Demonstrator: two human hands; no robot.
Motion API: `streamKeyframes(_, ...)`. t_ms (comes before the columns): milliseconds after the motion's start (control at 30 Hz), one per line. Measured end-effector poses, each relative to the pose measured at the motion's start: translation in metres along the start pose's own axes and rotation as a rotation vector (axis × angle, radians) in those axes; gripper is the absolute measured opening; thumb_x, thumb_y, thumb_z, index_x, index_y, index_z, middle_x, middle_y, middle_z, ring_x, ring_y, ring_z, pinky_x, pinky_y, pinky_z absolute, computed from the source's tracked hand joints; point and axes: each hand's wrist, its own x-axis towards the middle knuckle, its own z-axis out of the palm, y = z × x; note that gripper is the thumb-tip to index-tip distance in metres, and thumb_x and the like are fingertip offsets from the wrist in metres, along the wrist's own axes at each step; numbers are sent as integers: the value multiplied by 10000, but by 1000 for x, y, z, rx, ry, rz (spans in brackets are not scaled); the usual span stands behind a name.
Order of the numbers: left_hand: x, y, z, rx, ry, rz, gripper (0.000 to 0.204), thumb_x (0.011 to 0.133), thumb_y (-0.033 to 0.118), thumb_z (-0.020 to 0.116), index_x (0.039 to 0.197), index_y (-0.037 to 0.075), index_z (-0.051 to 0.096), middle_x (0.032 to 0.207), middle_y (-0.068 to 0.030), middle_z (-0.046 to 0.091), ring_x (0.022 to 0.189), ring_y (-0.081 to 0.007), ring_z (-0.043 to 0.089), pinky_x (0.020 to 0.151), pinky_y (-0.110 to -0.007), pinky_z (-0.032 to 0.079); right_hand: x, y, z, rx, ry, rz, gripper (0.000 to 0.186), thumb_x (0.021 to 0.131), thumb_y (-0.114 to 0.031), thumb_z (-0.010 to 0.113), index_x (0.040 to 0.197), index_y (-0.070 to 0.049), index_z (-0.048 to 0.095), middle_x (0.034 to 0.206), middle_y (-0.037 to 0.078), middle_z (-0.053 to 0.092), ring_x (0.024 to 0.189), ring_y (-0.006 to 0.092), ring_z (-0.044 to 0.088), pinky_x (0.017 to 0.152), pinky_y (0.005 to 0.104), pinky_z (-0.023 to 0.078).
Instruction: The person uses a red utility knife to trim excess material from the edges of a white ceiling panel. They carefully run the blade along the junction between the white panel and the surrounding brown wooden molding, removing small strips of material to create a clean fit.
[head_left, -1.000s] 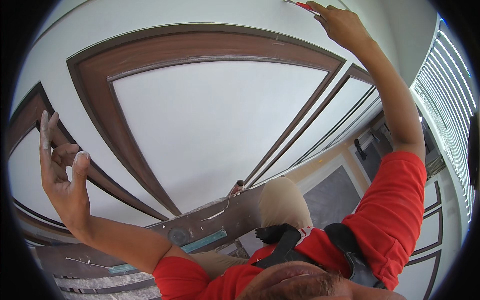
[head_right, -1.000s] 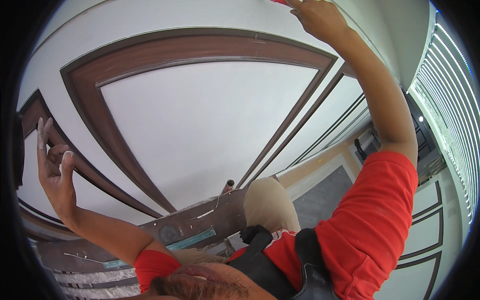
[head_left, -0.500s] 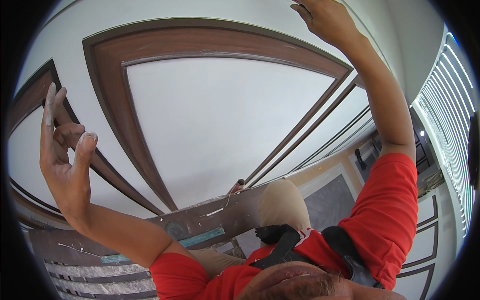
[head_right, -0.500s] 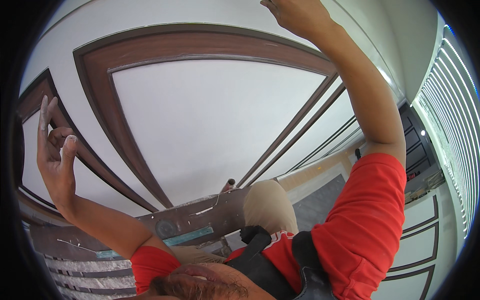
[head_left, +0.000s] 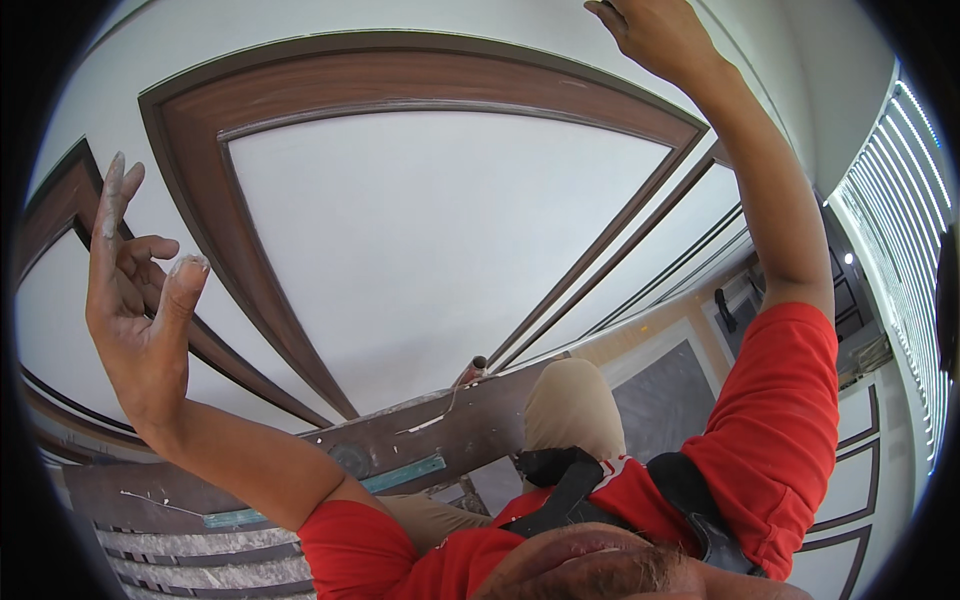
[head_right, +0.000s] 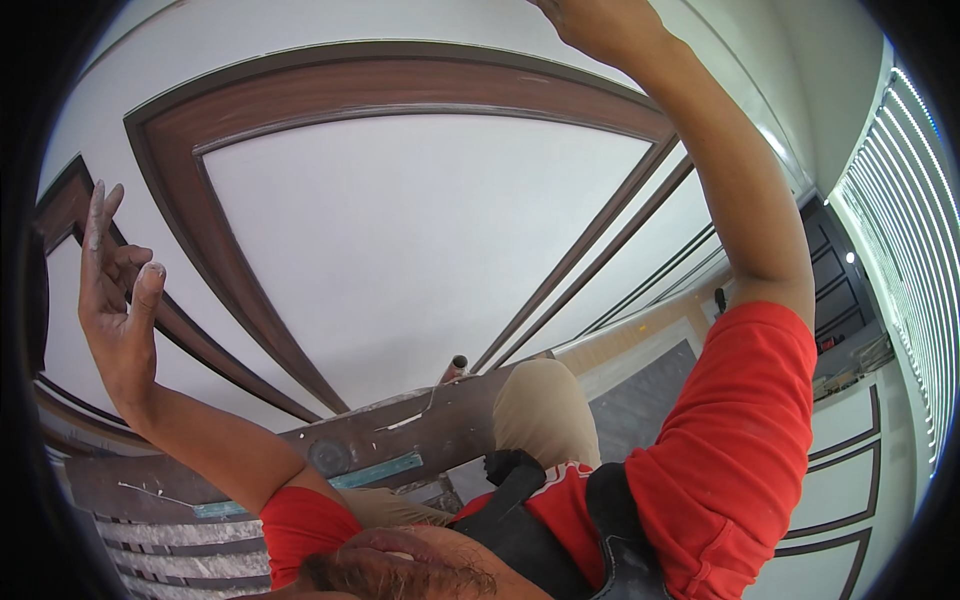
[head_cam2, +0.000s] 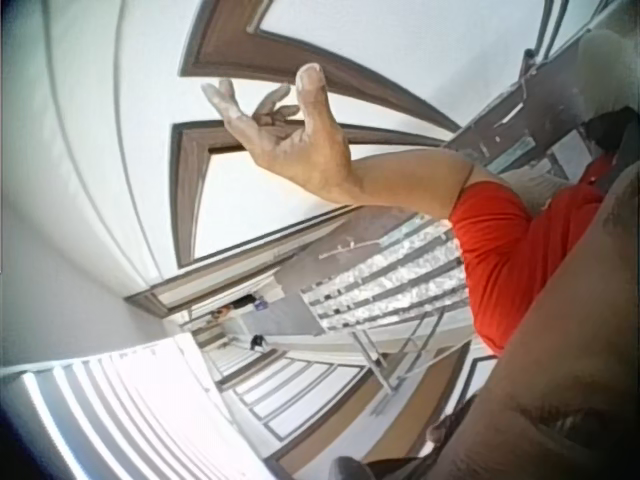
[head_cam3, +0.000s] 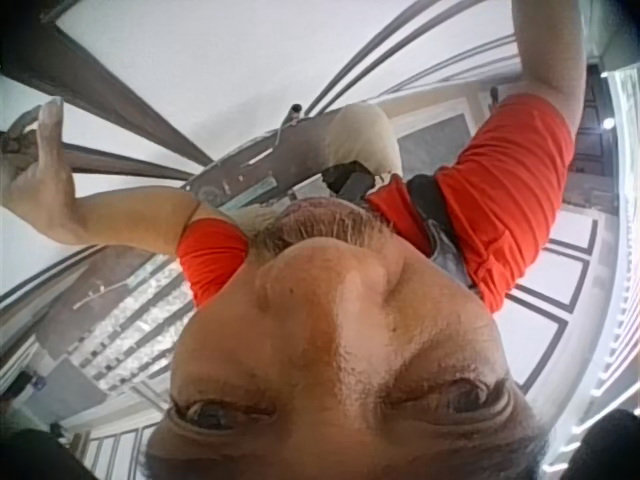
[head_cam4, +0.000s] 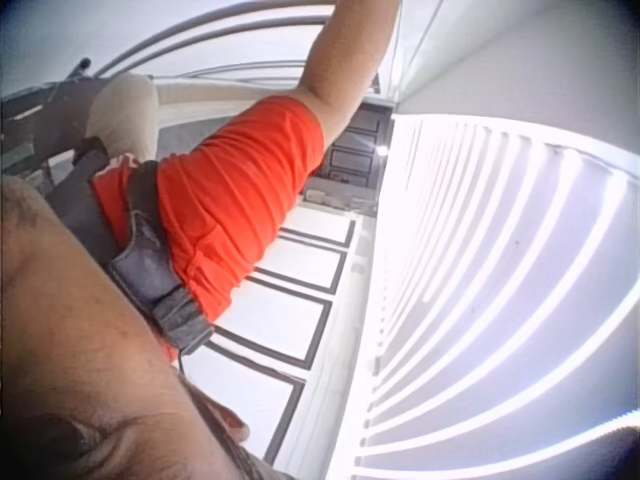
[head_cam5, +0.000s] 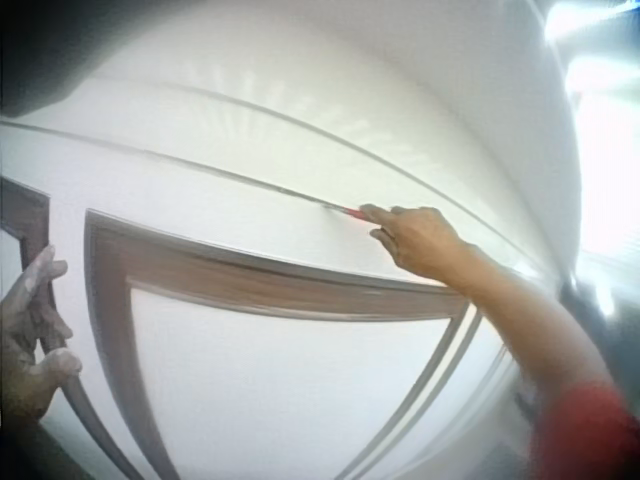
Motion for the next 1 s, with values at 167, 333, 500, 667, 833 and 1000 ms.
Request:
streamKeyframes(167, 3, -5, 21, -10, -2, -6, 798, 842, 346, 794, 1528, 72, 492, 1483, -141, 570, 890, -114, 588, 824, -264, 556, -10, 16, 10, -34, -16, 36, 461, 1077, -297, 497, 1502, -122, 471, 1100, 220, 706, 912, 367, 702, 815, 474, 578)
streamKeyframes(333, 7, 2, 31, -21, -13, 12, 823, 814, 348, 814, 1520, 65, 500, 1466, -141, 585, 874, -111, 595, 727, -236, 530, -12, 23, 19, -35, 26, 22, 467, 1068, -297, 516, 1498, -119, 472, 1057, 224, 708, 870, 367, 704, 781, 472, 581)
streamKeyframes(500, 10, 7, 45, -29, 4, 11, 884, 740, 406, 853, 1493, 67, 539, 1419, -153, 624, 825, -116, 613, 664, -225, 497, -16, 31, 27, -82, 42, 16, 459, 1065, -280, 528, 1487, -108, 479, 1025, 229, 708, 825, 367, 704, 732, 472, 579)
streamKeyframes(667, 13, 8, 57, -25, -2, 28, 924, 717, 462, 850, 1494, 70, 539, 1416, -156, 628, 837, -112, 619, 678, -216, 492, -17, 39, 37, -40, 7, 89, 443, 1076, -279, 509, 1483, -107, 477, 975, 211, 711, 785, 348, 701, 703, 469, 573)
streamKeyframes(833, 15, 14, 69, -33, -20, 61, 996, 683, 555, 855, 1492, 66, 540, 1420, -158, 626, 836, -108, 619, 674, -214, 481, -25, 47, 35, -66, -90, 170, 459, 1079, -294, 506, 1501, -123, 449, 961, 202, 712, 764, 317, 698, 680, 451, 571)
streamKeyframes(1000, 16, 17, 74, -23, -47, 99, 1109, 624, 659, 857, 1495, 54, 532, 1421, -161, 625, 829, -109, 612, 661, -222, 467, -29, 61, 44, -72, -107, 176, 458, 1081, -300, 504, 1505, -141, 442, 972, 198, 707, 760, 320, 691, 685, 452, 570)
